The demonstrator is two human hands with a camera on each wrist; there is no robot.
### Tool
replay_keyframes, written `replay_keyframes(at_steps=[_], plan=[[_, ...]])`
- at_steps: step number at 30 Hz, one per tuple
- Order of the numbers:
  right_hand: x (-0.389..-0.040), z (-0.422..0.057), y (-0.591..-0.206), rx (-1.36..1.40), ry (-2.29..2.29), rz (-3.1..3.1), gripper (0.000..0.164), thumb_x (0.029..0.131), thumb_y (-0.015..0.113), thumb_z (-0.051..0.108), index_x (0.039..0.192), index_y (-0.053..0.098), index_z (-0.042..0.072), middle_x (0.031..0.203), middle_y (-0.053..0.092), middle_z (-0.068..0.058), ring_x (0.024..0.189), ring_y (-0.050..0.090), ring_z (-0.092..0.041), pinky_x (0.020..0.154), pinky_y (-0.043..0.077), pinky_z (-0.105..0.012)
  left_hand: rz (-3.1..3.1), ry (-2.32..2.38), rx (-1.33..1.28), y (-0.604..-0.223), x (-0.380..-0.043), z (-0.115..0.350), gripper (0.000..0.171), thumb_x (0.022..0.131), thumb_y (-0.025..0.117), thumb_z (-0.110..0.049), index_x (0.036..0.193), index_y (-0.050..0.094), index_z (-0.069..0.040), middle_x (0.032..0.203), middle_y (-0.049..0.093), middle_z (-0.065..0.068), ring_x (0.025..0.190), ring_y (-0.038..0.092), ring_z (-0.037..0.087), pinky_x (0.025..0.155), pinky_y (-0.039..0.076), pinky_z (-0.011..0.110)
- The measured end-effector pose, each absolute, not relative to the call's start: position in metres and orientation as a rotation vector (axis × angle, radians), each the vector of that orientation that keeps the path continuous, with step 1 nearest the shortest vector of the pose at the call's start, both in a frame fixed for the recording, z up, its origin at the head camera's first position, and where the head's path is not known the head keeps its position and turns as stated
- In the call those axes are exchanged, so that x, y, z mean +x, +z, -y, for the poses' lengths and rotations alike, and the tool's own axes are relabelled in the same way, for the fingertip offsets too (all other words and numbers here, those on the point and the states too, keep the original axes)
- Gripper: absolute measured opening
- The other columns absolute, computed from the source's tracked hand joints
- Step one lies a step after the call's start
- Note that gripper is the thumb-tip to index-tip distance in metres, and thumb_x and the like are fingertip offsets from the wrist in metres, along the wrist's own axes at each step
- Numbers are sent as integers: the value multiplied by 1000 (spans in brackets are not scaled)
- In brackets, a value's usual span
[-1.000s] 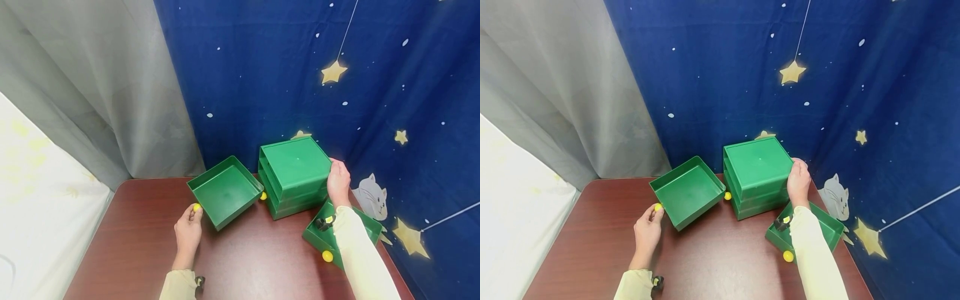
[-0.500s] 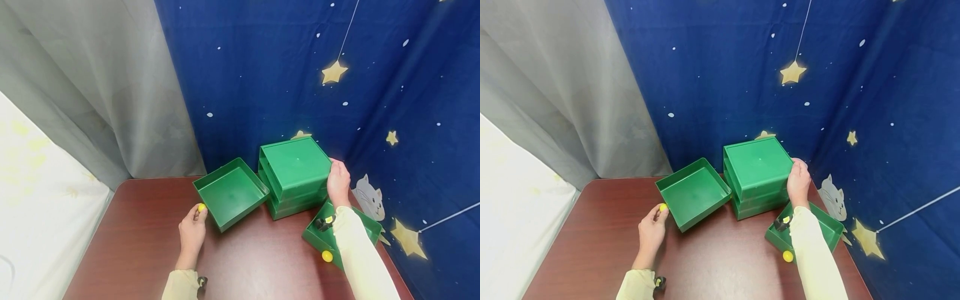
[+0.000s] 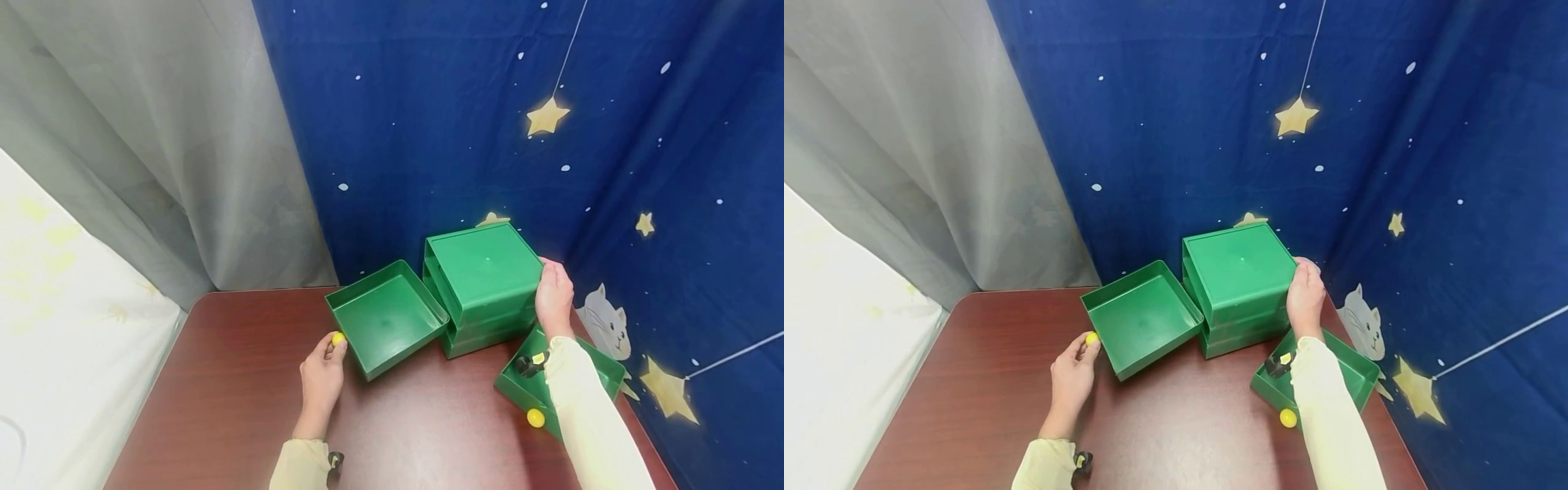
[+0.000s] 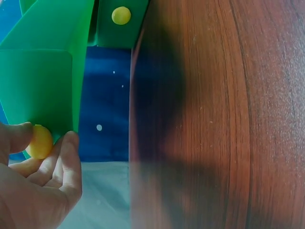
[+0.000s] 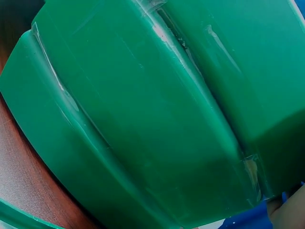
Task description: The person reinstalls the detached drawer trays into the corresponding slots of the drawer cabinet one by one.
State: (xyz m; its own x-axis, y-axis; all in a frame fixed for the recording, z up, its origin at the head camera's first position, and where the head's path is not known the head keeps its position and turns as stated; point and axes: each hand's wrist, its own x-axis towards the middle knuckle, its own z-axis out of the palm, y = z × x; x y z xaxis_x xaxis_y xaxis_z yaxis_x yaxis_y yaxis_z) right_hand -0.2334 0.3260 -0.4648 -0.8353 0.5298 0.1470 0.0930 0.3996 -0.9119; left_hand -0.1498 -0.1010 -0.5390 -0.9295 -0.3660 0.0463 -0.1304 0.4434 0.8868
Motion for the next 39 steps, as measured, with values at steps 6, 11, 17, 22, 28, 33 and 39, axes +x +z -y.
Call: replay_keyframes(at_steps=[6,11,17,22,28,33,39], plan=[[-233,-326,-464,-540,1438,2238,52,109,31,45,138,61,15,147,58,-10,140,49,-30,118,34,-48,2470,-1483,416,-538,-148,98,42,98,68,-31,133,68,-8,109,79,9,97,74,22,87,57,41],[-233,-325,-464,-542,1446,2232,52,109,31,45,138,61,15,147,58,-11,139,49,-30,118,34,-49,2488,-1484,413,-538,-150,97,42,99,67,-31,134,67,-9,111,79,8,99,73,20,88,57,40],[-234,-325,-464,-550,1430,2231,52,108,31,45,138,61,14,147,58,-12,140,49,-31,118,34,-49,2518,-1464,395,-541,-153,95,42,100,66,-31,136,66,-10,112,78,8,100,73,20,89,57,42],[-234,-325,-464,-553,1425,2231,51,108,32,45,137,62,15,147,59,-12,140,49,-32,117,35,-50,2519,-1454,375,-540,-154,93,41,99,67,-30,133,67,-8,111,79,8,98,74,20,87,58,42],[-234,-325,-464,-553,1433,2224,51,108,32,45,137,62,15,146,59,-12,139,50,-32,117,35,-50,2582,-1436,352,-541,-157,94,45,102,62,-33,139,63,-9,118,77,10,108,73,23,94,56,46],[-235,-326,-464,-557,1427,2232,52,108,31,45,137,61,15,147,58,-12,139,50,-33,118,34,-51,2634,-1413,329,-540,-160,95,46,104,58,-35,143,59,-11,121,75,13,113,71,26,97,54,48],[-235,-326,-465,-558,1426,2236,52,108,32,45,137,62,15,148,58,-12,140,49,-33,118,34,-51,2649,-1425,301,-540,-165,94,45,105,57,-34,143,59,-12,125,73,14,117,70,27,100,54,49]])
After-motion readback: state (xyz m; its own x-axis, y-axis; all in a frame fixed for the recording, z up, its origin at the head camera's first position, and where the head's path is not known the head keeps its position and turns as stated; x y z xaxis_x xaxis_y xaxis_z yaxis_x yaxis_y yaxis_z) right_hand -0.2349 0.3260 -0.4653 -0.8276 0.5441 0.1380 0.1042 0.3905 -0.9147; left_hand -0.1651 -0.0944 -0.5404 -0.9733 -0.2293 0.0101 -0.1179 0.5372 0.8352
